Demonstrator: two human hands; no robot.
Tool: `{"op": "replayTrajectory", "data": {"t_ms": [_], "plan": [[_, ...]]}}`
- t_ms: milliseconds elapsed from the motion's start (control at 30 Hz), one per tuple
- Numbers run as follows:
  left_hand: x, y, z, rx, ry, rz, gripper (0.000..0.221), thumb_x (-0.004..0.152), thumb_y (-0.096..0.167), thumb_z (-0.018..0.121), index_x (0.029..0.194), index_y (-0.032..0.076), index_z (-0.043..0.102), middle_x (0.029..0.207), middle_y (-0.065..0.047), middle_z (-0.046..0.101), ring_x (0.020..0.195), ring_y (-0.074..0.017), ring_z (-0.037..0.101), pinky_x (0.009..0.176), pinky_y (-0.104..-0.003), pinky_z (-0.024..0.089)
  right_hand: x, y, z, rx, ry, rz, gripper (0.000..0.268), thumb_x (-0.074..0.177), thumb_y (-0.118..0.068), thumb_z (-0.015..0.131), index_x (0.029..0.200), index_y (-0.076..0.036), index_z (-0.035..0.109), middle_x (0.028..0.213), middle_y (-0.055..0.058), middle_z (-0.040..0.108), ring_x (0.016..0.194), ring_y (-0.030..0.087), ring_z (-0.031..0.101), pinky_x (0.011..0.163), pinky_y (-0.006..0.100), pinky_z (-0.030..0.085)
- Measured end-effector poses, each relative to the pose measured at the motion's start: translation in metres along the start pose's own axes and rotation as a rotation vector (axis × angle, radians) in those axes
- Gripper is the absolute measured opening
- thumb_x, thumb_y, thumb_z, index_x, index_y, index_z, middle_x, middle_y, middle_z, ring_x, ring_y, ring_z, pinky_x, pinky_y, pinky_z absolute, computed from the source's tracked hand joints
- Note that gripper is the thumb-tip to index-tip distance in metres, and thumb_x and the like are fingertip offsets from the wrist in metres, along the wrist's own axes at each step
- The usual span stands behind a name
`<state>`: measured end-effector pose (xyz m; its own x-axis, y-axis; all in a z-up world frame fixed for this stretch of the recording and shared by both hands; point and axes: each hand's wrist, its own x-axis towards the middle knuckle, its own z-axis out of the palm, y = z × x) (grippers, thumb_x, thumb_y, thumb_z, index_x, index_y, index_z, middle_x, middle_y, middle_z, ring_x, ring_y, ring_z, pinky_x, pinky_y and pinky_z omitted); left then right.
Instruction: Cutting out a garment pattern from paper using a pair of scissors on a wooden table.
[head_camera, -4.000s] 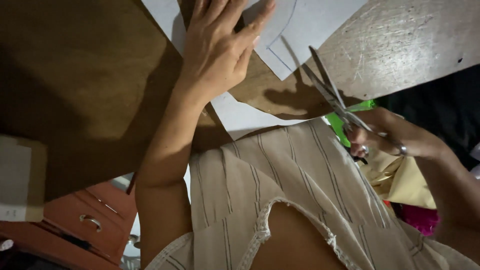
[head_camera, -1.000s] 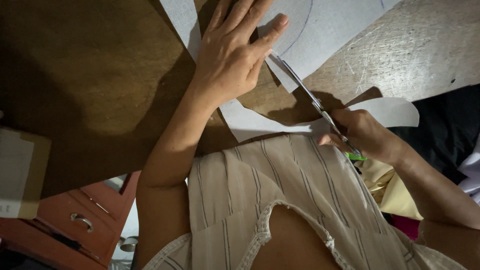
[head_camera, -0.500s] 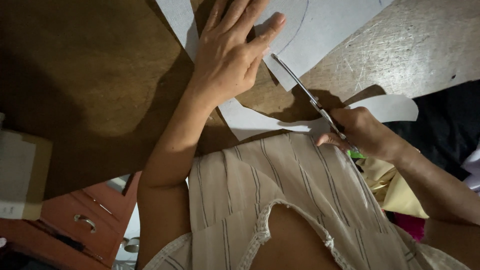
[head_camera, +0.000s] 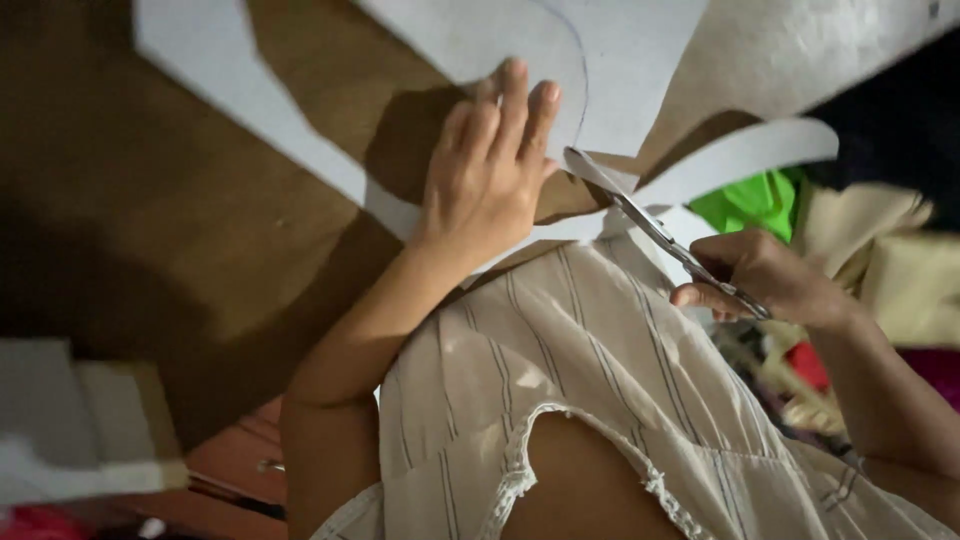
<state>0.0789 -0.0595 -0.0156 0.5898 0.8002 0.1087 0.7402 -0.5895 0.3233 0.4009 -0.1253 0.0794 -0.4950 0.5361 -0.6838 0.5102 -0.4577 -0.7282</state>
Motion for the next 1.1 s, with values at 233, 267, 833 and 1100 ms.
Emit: {"op": "replayTrajectory", "data": {"t_ms": [233, 267, 833, 1100], "plan": [[0.020, 0.032, -0.007, 0.222, 0.102, 0.221, 0.054, 0.122, 0.041, 0.032, 0.153, -0.003, 0.040, 0.141, -0.022, 0.064, 0.107, -0.0275, 0.063, 0.090, -0.037, 0.061, -0.041, 0.049, 0.053, 0.125, 0.086, -0.205, 0.038, 0.094, -0.043, 0.060, 0.080, -0.008, 0.065, 0.055, -0.005, 0.069, 0.038, 0.001, 0.068, 0.025, 0.011, 0.049], [0.022, 0.032, -0.005, 0.209, 0.168, 0.225, 0.053, 0.122, 0.039, 0.035, 0.152, -0.003, 0.043, 0.140, -0.022, 0.064, 0.102, -0.0260, 0.066, 0.087, -0.036, 0.063, -0.040, 0.040, 0.058, 0.291, 0.104, -0.087, 0.037, 0.090, -0.041, 0.067, 0.077, -0.006, 0.067, 0.055, -0.001, 0.069, 0.042, 0.005, 0.071, 0.030, 0.015, 0.056], [0.039, 0.043, 0.006, -0.023, 0.317, 0.286, 0.049, 0.112, 0.043, 0.052, 0.105, 0.003, 0.078, 0.123, -0.017, 0.069, 0.095, -0.0251, 0.071, 0.077, -0.034, 0.062, 0.005, -0.003, 0.117, 0.374, 0.474, -0.035, 0.045, 0.094, -0.044, 0.064, 0.068, -0.011, 0.049, 0.060, -0.004, 0.038, 0.050, 0.007, 0.030, 0.045, 0.027, 0.020], [0.036, 0.039, 0.008, -0.028, 0.359, 0.301, 0.047, 0.112, 0.043, 0.057, 0.103, 0.004, 0.081, 0.128, -0.014, 0.067, 0.089, -0.0237, 0.075, 0.074, -0.033, 0.063, 0.021, -0.021, 0.115, 0.434, 0.527, 0.031, 0.044, 0.095, -0.050, 0.060, 0.078, -0.010, 0.052, 0.066, -0.005, 0.040, 0.058, 0.007, 0.032, 0.050, 0.028, 0.023]]}}
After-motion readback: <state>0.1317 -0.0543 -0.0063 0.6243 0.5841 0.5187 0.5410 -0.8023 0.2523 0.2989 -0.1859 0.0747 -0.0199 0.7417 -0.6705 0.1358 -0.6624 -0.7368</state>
